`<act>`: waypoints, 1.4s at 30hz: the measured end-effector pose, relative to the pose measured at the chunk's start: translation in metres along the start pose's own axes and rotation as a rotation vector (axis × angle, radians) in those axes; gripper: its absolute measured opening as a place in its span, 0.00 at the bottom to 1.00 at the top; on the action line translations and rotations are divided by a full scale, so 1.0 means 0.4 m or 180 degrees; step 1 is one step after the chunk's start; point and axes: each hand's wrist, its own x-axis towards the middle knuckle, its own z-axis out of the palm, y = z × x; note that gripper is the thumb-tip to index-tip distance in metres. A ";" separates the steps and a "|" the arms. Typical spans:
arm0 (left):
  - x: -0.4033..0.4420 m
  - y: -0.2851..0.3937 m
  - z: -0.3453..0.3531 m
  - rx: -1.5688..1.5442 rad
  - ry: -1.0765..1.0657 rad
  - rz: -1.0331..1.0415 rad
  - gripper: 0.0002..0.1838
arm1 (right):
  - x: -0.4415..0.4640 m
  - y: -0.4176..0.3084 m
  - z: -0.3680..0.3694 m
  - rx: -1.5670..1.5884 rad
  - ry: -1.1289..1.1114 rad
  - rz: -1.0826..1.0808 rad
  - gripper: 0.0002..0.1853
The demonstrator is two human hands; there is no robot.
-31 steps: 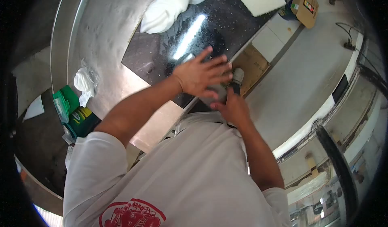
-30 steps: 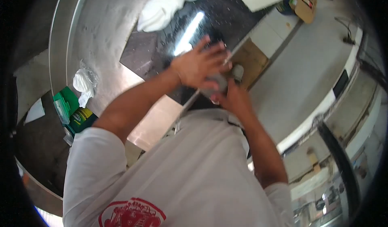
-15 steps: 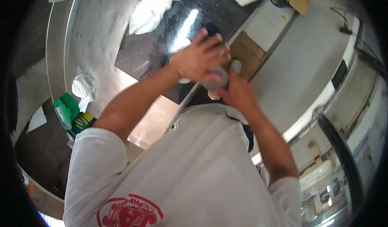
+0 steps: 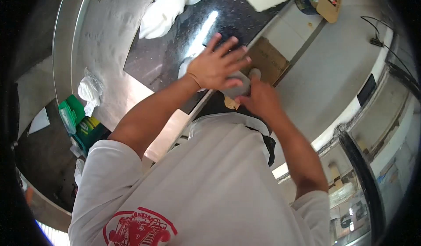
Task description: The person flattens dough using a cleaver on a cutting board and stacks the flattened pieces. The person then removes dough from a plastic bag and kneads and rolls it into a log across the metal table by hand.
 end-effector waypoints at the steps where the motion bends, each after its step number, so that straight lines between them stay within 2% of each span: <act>1: 0.012 -0.020 -0.007 0.0078 0.0147 -0.0171 0.36 | 0.040 -0.017 -0.049 -0.0315 -0.0060 -0.0149 0.41; 2: 0.026 -0.046 -0.013 0.0174 0.0209 -0.0154 0.36 | 0.075 -0.034 -0.083 -0.0640 -0.0131 -0.0333 0.40; 4: 0.037 -0.116 -0.027 0.0366 0.0415 -0.0446 0.36 | 0.134 -0.058 -0.112 -0.0671 0.0122 -0.0670 0.38; 6: 0.040 -0.153 -0.045 0.0473 0.0328 -0.0433 0.38 | 0.119 -0.059 -0.084 -0.0681 0.0242 -0.0900 0.36; 8: 0.002 -0.125 -0.041 0.0343 0.0110 -0.0252 0.38 | 0.093 -0.048 -0.038 0.0110 0.0140 -0.0927 0.34; 9: -0.042 -0.088 -0.032 0.0151 -0.0039 -0.0289 0.39 | 0.082 -0.009 0.014 0.0572 -0.0124 -0.1182 0.36; 11: -0.144 -0.009 -0.004 -0.0036 -0.0373 -0.0287 0.39 | 0.038 0.039 0.133 0.0340 -0.0083 -0.1100 0.37; 14: -0.110 -0.020 0.012 -0.0021 -0.0305 -0.0123 0.41 | 0.056 0.012 0.095 -0.0059 0.0029 -0.0722 0.39; 16: -0.058 -0.061 -0.004 0.0268 -0.0049 -0.0067 0.41 | 0.038 -0.023 0.046 -0.0155 0.0032 -0.0404 0.39; 19: 0.005 -0.122 -0.021 0.0520 0.0326 -0.0134 0.41 | 0.112 -0.074 -0.060 -0.0528 0.0230 -0.0569 0.38; 22: 0.031 -0.171 -0.026 0.0594 0.0736 -0.0077 0.41 | 0.112 -0.088 -0.076 -0.0703 0.0546 -0.0762 0.35; 24: 0.046 -0.177 -0.064 0.0865 0.1202 -0.0231 0.39 | 0.114 -0.090 -0.062 -0.0741 0.1230 -0.0773 0.33; 25: 0.041 -0.177 -0.082 0.0817 0.1437 -0.0457 0.37 | 0.114 -0.071 -0.050 -0.0286 0.1291 -0.0906 0.30; 26: 0.021 -0.170 -0.111 0.0539 0.1772 -0.0623 0.33 | 0.095 -0.064 -0.005 -0.0290 0.1204 -0.0844 0.30; 28: -0.048 -0.151 -0.183 -0.0195 0.2228 -0.0916 0.32 | 0.074 -0.068 0.055 0.0191 0.1698 -0.0386 0.28; 29: -0.093 -0.137 -0.183 -0.0357 0.2051 -0.1340 0.30 | 0.059 -0.070 0.135 0.0424 0.1593 -0.0371 0.29; 30: -0.139 -0.139 -0.169 -0.0350 0.2129 -0.1357 0.30 | 0.047 -0.067 0.219 0.0324 0.1611 -0.0752 0.31; 32: -0.239 -0.135 -0.095 -0.1216 0.1833 -0.1664 0.25 | 0.015 -0.106 0.320 0.0412 0.1211 -0.0552 0.32; 34: -0.303 -0.090 -0.067 -0.1194 0.1862 -0.1555 0.22 | -0.010 -0.142 0.315 0.0458 0.1088 -0.0495 0.32; 36: -0.333 -0.056 -0.031 -0.1120 0.1822 -0.1445 0.24 | -0.022 -0.141 0.283 0.0451 0.0750 -0.0447 0.31; 38: -0.340 -0.021 0.001 -0.0731 0.1399 -0.1549 0.25 | -0.029 -0.120 0.271 0.0439 0.0781 -0.0641 0.29; 40: -0.341 0.022 0.002 -0.0447 0.1273 -0.1656 0.22 | -0.044 -0.111 0.249 0.0426 0.0804 -0.0860 0.27; 42: -0.351 0.054 -0.002 -0.0797 0.1286 -0.1593 0.19 | -0.079 -0.111 0.229 0.0671 0.0674 -0.0928 0.23</act>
